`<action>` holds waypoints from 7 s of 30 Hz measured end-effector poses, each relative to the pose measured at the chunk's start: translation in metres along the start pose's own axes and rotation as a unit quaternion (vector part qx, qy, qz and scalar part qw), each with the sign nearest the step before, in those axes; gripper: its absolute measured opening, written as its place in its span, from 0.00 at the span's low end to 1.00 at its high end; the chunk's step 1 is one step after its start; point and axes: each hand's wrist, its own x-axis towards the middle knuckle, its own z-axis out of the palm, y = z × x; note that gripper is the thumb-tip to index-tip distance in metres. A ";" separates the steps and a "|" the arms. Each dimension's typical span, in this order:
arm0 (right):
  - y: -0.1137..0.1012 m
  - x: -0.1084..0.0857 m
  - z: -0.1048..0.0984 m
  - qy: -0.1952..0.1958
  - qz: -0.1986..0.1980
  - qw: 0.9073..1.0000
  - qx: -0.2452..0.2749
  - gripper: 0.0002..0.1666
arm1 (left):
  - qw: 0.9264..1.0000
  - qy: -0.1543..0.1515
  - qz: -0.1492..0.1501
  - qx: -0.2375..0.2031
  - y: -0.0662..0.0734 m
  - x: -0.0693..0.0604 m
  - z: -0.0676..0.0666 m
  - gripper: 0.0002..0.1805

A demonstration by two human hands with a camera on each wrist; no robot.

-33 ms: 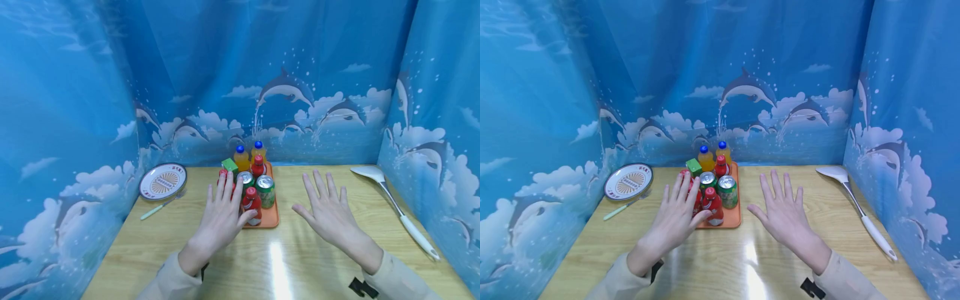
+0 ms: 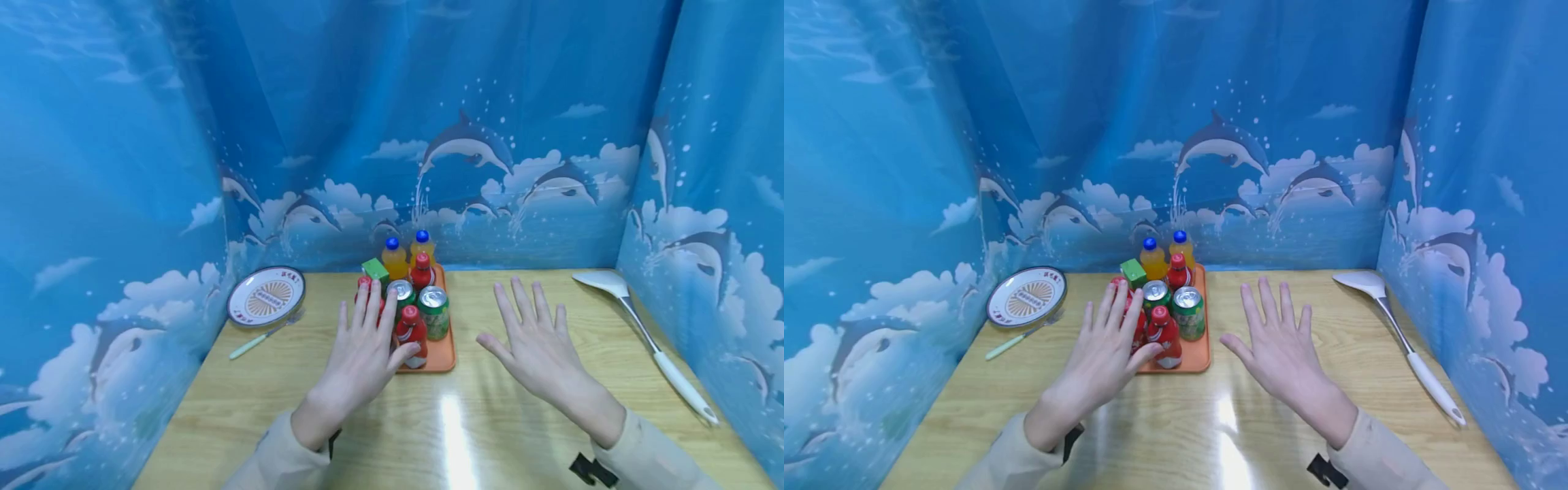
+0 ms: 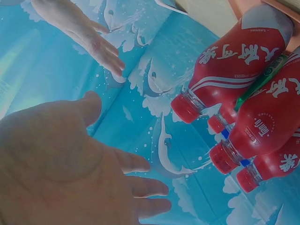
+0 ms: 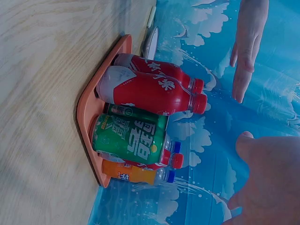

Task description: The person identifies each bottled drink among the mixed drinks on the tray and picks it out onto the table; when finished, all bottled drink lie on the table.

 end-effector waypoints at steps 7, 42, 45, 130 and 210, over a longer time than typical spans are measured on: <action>-0.009 0.015 0.008 0.059 -0.036 0.997 0.040 0.56 | 0.998 0.027 -0.031 -0.054 -0.018 0.005 -0.009 0.48; -0.058 0.058 0.092 0.069 -0.132 0.972 0.184 0.43 | 0.854 -0.102 -0.242 -0.449 -0.137 0.069 0.125 0.49; -0.058 0.058 0.093 0.059 -0.124 0.971 0.193 0.41 | 0.862 -0.101 -0.240 -0.434 -0.136 0.070 0.125 0.49; -0.032 0.074 0.005 0.057 -0.074 0.857 0.507 0.37 | 0.879 -0.126 -0.251 -0.385 -0.137 0.077 0.126 0.41; 0.115 0.194 0.097 0.145 0.162 0.860 0.461 0.39 | 0.861 -0.132 -0.281 -0.402 -0.138 0.079 0.126 0.43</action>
